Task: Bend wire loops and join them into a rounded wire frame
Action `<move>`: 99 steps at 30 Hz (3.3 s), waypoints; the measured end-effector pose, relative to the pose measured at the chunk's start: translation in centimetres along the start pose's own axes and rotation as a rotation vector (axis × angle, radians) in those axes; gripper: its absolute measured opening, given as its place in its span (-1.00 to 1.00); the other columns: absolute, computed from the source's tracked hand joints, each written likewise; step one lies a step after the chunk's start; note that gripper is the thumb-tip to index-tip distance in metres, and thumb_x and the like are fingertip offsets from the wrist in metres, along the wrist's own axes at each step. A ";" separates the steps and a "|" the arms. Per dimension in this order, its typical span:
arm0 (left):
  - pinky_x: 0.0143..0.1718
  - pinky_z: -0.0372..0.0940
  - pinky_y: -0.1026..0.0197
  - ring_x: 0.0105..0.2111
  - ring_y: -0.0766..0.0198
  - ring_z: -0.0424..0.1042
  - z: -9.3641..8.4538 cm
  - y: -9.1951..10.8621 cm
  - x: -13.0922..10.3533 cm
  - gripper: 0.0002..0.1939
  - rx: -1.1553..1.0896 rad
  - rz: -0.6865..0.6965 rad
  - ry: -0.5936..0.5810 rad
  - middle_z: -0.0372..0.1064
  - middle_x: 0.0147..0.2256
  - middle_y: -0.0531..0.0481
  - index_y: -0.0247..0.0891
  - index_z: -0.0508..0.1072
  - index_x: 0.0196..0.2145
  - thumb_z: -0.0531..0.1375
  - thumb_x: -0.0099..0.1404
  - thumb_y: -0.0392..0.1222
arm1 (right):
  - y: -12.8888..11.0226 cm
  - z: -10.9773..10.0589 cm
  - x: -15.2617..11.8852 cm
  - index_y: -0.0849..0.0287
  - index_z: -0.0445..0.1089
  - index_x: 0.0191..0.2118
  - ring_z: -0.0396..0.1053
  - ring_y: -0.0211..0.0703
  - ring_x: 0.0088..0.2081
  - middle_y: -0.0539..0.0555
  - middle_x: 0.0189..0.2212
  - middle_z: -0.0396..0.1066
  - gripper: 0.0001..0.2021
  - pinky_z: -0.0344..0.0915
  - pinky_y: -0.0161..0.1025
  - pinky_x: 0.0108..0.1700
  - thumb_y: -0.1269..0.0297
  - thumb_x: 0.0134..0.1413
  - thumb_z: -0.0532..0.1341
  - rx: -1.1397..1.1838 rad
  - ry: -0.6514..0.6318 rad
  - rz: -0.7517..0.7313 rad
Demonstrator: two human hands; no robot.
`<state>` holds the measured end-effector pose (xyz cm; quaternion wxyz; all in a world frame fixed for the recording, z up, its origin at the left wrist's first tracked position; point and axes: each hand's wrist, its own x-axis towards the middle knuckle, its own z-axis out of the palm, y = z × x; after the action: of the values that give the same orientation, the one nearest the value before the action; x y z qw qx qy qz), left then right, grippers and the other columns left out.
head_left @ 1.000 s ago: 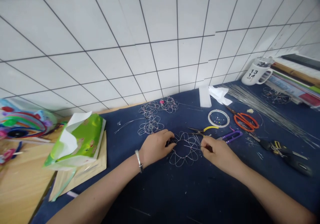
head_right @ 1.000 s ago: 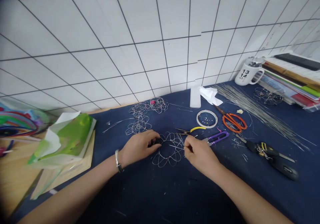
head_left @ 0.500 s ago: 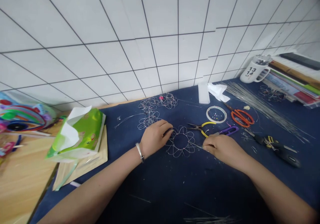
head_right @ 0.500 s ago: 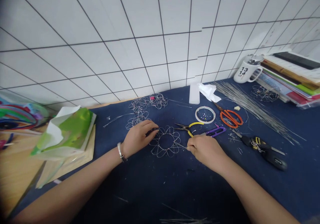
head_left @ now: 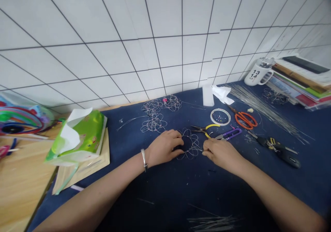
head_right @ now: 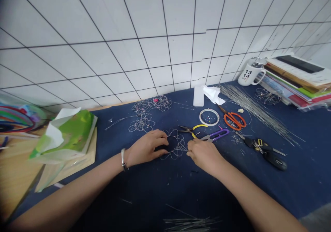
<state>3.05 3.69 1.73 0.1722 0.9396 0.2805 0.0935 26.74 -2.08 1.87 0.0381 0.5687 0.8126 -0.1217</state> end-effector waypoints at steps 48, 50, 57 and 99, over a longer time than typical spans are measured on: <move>-0.21 0.15 0.12 -0.24 0.18 0.24 -3.2 -5.2 -1.1 -0.80 0.431 -0.282 0.144 0.28 -0.32 -0.09 -0.28 0.37 -0.29 -0.01 0.26 -0.18 | 0.8 -1.1 0.6 0.10 0.37 -0.36 0.32 -0.22 -0.27 0.00 -0.35 0.37 -0.80 0.19 -0.27 -0.19 0.23 0.11 0.02 0.389 0.125 -0.106; -0.20 0.17 0.12 -0.22 0.18 0.23 -2.4 -3.7 -0.7 -0.82 0.392 -0.233 0.110 0.28 -0.30 -0.09 -0.28 0.36 -0.29 -0.01 0.25 -0.21 | 0.7 -0.6 0.8 0.11 0.35 -0.38 0.31 -0.22 -0.25 0.01 -0.33 0.37 -0.79 0.20 -0.26 -0.16 0.22 0.11 0.01 0.427 0.153 -0.127; -0.22 0.20 0.07 -0.17 0.11 0.21 -0.2 -2.0 -0.3 -0.79 0.390 -0.264 0.048 0.24 -0.23 -0.15 -0.26 0.29 -0.17 -0.04 0.25 -0.31 | 1.3 0.2 1.1 0.08 0.35 -0.34 0.30 -0.14 -0.10 0.04 -0.14 0.36 -0.75 0.21 -0.18 -0.08 0.13 0.12 -0.01 0.462 0.187 -0.021; -0.31 0.12 0.14 -0.33 0.17 0.23 -3.4 4.1 4.6 -0.85 0.395 -0.037 0.078 0.29 -0.42 -0.08 -0.31 0.36 -0.45 0.03 0.21 -0.36 | -2.3 -4.1 2.5 0.19 0.42 -0.37 0.15 -0.14 -0.34 0.10 -0.48 0.28 -0.79 0.02 -0.21 -0.31 0.49 0.06 0.04 -0.249 0.351 -0.103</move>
<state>7.93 3.98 6.75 -0.0246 0.9456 0.3170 0.0697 24.02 0.41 5.67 -0.0404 0.5297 0.8436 0.0786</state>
